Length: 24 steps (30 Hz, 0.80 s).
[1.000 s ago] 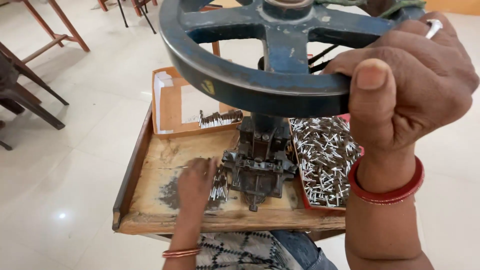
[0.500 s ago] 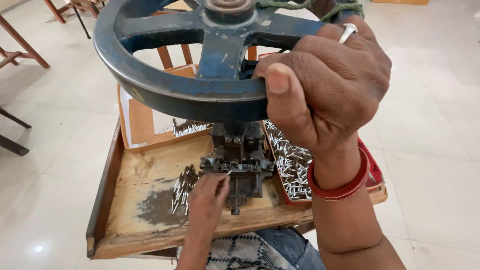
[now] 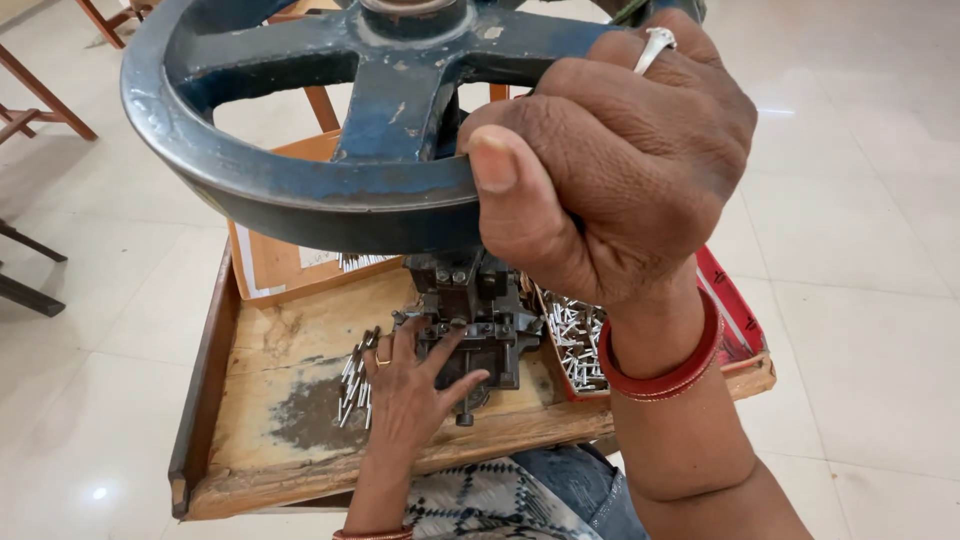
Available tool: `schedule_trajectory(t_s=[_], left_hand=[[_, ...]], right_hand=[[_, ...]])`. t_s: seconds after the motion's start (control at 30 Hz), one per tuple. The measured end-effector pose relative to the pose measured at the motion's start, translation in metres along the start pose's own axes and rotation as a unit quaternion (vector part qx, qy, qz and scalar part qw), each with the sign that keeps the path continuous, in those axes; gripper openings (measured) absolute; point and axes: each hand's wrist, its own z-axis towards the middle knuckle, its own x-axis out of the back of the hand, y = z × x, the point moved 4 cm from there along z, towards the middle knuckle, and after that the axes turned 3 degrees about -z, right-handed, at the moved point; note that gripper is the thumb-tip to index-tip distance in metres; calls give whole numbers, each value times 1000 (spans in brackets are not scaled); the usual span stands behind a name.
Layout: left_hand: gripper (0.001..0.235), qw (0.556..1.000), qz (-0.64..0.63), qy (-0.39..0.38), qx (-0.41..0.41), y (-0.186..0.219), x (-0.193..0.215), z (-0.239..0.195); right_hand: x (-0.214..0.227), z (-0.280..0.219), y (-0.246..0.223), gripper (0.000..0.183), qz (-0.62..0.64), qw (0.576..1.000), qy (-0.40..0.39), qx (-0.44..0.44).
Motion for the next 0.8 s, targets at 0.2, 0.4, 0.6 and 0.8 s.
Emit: schedule_trajectory(t_s=[0.2,0.4,0.6,0.8], left_hand=[[61,994,59,19,-95,5,-8,-16],[63,996,45,-17,-75,4,-13,-17],[35,994,-53,-99,10,-12,-20,-10],[54,995,-25,88,-43,19,0,8]], right_hand=[[2,1,-3,32,-3,1000,-17,-6],[7,-1,-7,36,6,999,-46,-23],[-54,44,-97,42,-294,950,-75,-74],[-41,35,-80,35,-226,967,-114,13]])
